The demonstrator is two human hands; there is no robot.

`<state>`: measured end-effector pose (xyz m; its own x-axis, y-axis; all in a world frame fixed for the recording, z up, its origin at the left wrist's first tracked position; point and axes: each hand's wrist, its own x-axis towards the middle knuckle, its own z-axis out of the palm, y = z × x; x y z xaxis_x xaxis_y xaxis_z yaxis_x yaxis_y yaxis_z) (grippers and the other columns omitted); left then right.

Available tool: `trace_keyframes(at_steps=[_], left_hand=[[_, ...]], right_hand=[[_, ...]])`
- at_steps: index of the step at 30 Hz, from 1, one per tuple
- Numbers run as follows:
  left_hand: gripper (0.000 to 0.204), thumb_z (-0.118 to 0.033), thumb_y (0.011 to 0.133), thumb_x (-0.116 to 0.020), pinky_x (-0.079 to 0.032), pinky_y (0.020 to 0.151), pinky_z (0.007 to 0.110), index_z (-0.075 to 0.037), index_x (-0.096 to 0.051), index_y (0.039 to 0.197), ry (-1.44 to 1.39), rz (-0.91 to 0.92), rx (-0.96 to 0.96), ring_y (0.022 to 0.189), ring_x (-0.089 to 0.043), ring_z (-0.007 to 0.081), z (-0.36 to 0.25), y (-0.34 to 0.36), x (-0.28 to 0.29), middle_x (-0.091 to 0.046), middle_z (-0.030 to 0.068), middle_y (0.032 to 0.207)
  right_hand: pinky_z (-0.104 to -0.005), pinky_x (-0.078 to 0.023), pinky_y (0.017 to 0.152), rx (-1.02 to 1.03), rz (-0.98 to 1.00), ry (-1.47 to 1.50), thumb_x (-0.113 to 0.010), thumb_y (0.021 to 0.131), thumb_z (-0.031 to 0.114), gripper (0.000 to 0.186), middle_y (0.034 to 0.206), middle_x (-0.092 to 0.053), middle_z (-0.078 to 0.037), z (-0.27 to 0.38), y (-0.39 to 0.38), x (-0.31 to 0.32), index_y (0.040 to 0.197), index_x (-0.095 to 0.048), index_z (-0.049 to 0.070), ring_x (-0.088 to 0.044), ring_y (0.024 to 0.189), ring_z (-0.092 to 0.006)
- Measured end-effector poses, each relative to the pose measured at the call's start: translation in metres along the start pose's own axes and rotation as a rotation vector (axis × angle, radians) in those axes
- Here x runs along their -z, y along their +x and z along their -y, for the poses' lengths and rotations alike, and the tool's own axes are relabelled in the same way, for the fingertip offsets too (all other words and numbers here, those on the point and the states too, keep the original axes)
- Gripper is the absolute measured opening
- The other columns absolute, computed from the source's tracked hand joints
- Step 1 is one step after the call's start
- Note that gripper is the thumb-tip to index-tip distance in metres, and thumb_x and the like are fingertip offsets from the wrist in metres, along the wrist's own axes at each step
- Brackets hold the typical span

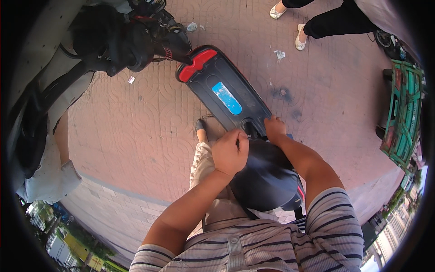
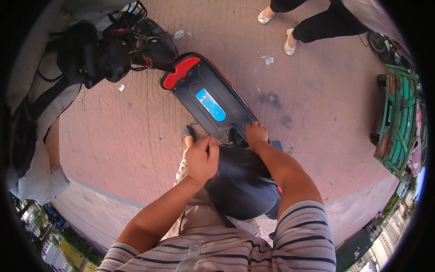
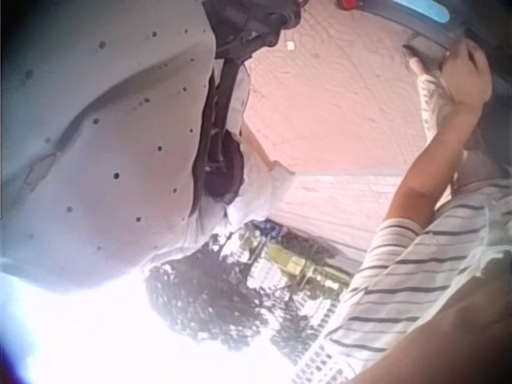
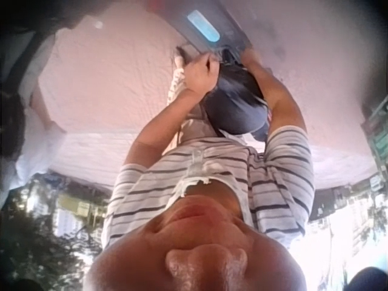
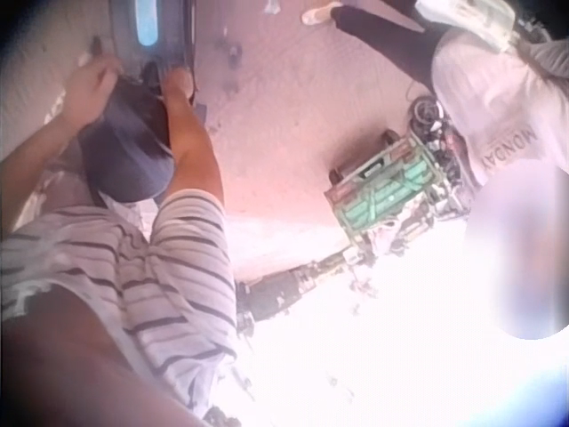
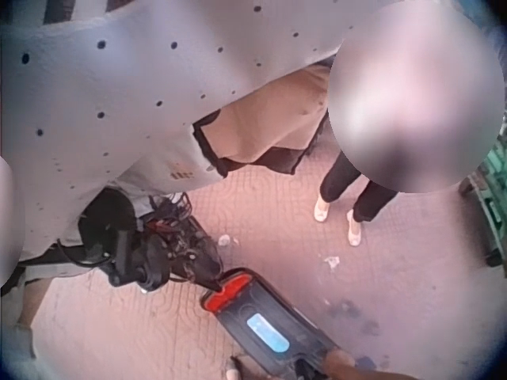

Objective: The person unscrews the footboard of an electric scooter using a screwdriver, removes the board to reveal batteries, and then unscrews a connector on one of the batteries.

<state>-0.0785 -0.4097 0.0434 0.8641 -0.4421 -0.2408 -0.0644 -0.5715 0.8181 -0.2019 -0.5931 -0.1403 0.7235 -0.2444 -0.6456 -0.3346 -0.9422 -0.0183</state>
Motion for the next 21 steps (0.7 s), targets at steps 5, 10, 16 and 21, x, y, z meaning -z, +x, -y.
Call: trace_keyframes(at_steps=[5,10,16,21], left_hand=[[0.017,-0.017,0.085,-0.051,-0.049,0.059,0.041,-0.008,-0.06,0.075,-0.006,-0.001,0.002,0.067,-0.062,0.0327,-0.001,0.0,0.0,-0.064,0.0106,0.073],[0.017,-0.017,0.085,-0.051,-0.049,0.06,0.041,-0.008,-0.06,0.075,0.006,0.021,-0.004,0.068,-0.062,0.032,0.0,0.001,-0.001,-0.064,0.0103,0.074],[0.016,-0.018,0.086,-0.052,-0.049,0.06,0.041,-0.009,-0.06,0.075,0.004,0.024,0.03,0.069,-0.063,0.0319,-0.006,0.003,0.005,-0.064,0.0103,0.074],[0.019,-0.016,0.09,-0.051,-0.049,0.06,0.037,-0.006,-0.063,0.08,-0.014,0.049,-0.012,0.067,-0.063,0.0293,-0.001,0.002,0.003,-0.064,0.0117,0.075]], right_hand=[[-0.0463,-0.052,0.081,-0.27,0.098,0.339,-0.057,0.086,0.013,0.025,0.11,-0.061,-0.019,0.011,0.004,0.016,0.11,-0.058,0.007,-0.062,0.1,-0.0361],[-0.0448,-0.052,0.082,-0.3,0.178,0.297,-0.057,0.087,0.014,0.025,0.108,-0.061,-0.02,0.007,0.009,-0.001,0.111,-0.058,0.007,-0.063,0.1,-0.035],[-0.0438,-0.051,0.085,0.086,0.128,-0.029,-0.063,0.082,0.016,0.033,0.111,-0.059,-0.024,0.007,0.001,0.019,0.112,-0.056,0.006,-0.061,0.101,-0.0382],[-0.0411,-0.053,0.082,-0.312,0.158,0.28,-0.054,0.089,0.019,0.026,0.112,-0.059,-0.018,0.008,0.006,0.02,0.111,-0.06,0.005,-0.063,0.102,-0.0331]])
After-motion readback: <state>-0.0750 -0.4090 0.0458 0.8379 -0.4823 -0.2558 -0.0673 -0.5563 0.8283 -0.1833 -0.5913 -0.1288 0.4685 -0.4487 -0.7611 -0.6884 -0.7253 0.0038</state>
